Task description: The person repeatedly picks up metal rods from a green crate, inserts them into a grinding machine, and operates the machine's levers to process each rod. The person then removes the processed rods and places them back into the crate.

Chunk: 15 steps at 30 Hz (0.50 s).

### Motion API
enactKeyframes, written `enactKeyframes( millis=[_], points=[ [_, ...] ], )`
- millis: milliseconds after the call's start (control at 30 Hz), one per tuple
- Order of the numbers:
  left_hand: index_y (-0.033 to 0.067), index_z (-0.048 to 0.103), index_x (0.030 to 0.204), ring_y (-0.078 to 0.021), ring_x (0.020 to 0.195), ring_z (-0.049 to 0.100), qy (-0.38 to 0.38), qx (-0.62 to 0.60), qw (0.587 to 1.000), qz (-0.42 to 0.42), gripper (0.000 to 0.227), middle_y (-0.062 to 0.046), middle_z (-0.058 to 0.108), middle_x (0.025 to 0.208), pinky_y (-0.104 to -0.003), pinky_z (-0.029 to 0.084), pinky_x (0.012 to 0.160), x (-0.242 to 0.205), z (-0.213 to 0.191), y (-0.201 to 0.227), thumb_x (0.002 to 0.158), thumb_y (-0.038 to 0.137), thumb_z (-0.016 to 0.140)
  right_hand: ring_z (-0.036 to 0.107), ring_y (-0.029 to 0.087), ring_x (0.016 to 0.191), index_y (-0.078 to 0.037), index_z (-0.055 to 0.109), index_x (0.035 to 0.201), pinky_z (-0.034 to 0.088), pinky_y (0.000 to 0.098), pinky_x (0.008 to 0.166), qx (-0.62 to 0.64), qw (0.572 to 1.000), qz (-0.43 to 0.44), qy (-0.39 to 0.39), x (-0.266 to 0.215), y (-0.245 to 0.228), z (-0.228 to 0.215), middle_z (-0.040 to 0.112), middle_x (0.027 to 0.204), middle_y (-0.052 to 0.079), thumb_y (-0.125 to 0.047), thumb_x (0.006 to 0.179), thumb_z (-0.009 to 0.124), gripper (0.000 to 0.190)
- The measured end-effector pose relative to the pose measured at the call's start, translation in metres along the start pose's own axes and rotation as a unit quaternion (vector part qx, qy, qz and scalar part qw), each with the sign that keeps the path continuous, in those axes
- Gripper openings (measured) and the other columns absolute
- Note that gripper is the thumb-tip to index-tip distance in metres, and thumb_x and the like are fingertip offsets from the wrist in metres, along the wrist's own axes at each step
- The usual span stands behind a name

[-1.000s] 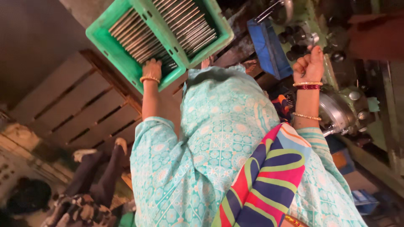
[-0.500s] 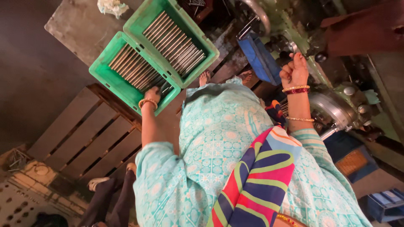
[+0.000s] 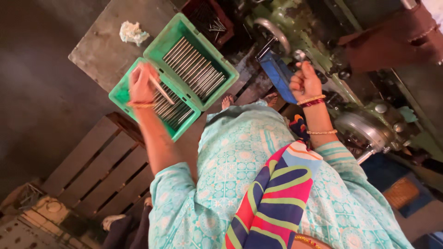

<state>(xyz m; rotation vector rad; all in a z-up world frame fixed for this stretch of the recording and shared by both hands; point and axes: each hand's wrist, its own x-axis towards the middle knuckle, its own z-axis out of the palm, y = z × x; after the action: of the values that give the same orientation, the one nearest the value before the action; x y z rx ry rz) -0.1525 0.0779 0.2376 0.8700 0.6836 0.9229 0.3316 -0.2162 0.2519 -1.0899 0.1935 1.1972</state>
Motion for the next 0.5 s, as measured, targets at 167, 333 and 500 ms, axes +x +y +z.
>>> enactKeyframes(
  millis=[167, 333, 500],
  points=[
    [0.0059, 0.060, 0.117, -0.0073, 0.059, 0.051, -0.080, 0.070, 0.983, -0.148, 0.026, -0.001, 0.062, 0.079, -0.023, 0.043, 0.050, 0.043, 0.162, -0.070, 0.101, 0.027, 0.059, 0.025, 0.005, 0.051, -0.014, 0.062, 0.103, 0.022, 0.0206, 0.043, 0.007, 0.998, 0.032, -0.062, -0.011, 0.008, 0.038, 0.028, 0.061, -0.009, -0.033, 0.104, 0.068, 0.020],
    [0.0151, 0.046, 0.143, -0.0059, 0.053, 0.049, -0.285, 0.078, 0.933, -0.206, 0.042, -0.004, 0.062, 0.077, -0.021, 0.037, 0.044, 0.024, 0.290, -0.081, 0.104, 0.017, 0.061, 0.028, 0.005, 0.049, -0.015, 0.061, 0.100, 0.020, 0.0200, 0.039, -0.002, 0.999, 0.035, -0.039, -0.029, 0.005, 0.068, 0.032, 0.061, -0.008, -0.033, 0.104, 0.064, 0.018],
    [0.0224, 0.036, 0.152, -0.0074, 0.050, 0.050, -0.339, 0.033, 0.906, -0.253, 0.053, -0.005, 0.064, 0.076, -0.022, 0.038, 0.041, 0.019, 0.334, -0.068, 0.104, 0.017, 0.057, 0.030, 0.004, 0.046, -0.019, 0.060, 0.102, 0.020, 0.0180, 0.037, 0.005, 0.997, 0.049, -0.060, -0.045, 0.003, 0.073, 0.057, 0.070, 0.000, -0.035, 0.105, 0.055, 0.017]
  ],
)
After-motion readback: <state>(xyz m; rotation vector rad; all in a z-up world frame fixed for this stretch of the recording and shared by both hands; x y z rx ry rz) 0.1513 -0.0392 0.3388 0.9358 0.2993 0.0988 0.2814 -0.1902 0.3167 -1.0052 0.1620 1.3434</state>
